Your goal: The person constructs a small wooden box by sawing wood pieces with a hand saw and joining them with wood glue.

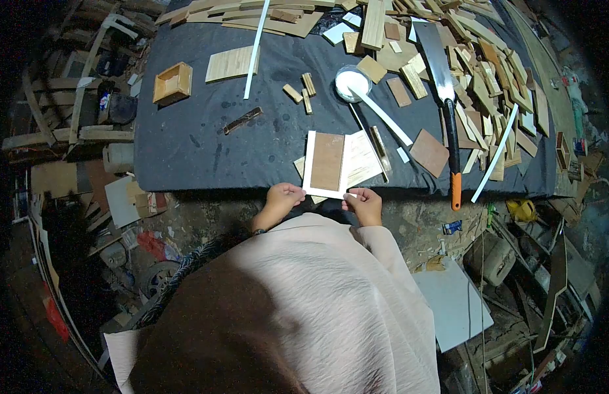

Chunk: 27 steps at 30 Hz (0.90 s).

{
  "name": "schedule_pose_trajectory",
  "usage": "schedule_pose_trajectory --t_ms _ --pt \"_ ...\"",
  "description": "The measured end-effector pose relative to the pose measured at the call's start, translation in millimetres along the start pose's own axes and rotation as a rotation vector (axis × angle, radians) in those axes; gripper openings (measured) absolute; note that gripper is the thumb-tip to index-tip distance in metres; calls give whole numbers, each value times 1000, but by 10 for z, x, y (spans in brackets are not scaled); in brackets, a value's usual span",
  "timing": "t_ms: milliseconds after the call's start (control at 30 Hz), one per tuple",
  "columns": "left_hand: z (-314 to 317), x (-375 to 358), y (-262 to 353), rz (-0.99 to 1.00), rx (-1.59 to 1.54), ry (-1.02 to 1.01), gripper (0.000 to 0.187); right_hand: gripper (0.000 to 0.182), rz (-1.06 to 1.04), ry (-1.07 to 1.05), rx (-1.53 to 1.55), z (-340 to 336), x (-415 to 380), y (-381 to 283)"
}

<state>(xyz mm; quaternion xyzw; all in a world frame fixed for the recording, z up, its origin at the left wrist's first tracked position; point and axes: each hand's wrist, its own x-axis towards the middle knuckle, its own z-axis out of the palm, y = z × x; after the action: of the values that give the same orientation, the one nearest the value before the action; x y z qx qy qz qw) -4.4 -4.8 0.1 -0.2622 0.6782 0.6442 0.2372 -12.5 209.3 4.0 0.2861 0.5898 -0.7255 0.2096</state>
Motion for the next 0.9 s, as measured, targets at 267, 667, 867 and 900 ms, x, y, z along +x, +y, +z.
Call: schedule_pose_trajectory --t_ms 267,667,867,900 --pt "19 -12 27 1 -74 17 13 15 60 -17 69 23 -71 -85" --pt "-2 -13 60 -97 -184 -103 27 17 -75 6 -94 -9 71 142" --pt "23 -27 133 -43 -12 -126 29 14 -2 7 135 -14 6 58" --pt "34 -24 160 -20 22 -133 29 14 -4 6 156 -22 0 43"
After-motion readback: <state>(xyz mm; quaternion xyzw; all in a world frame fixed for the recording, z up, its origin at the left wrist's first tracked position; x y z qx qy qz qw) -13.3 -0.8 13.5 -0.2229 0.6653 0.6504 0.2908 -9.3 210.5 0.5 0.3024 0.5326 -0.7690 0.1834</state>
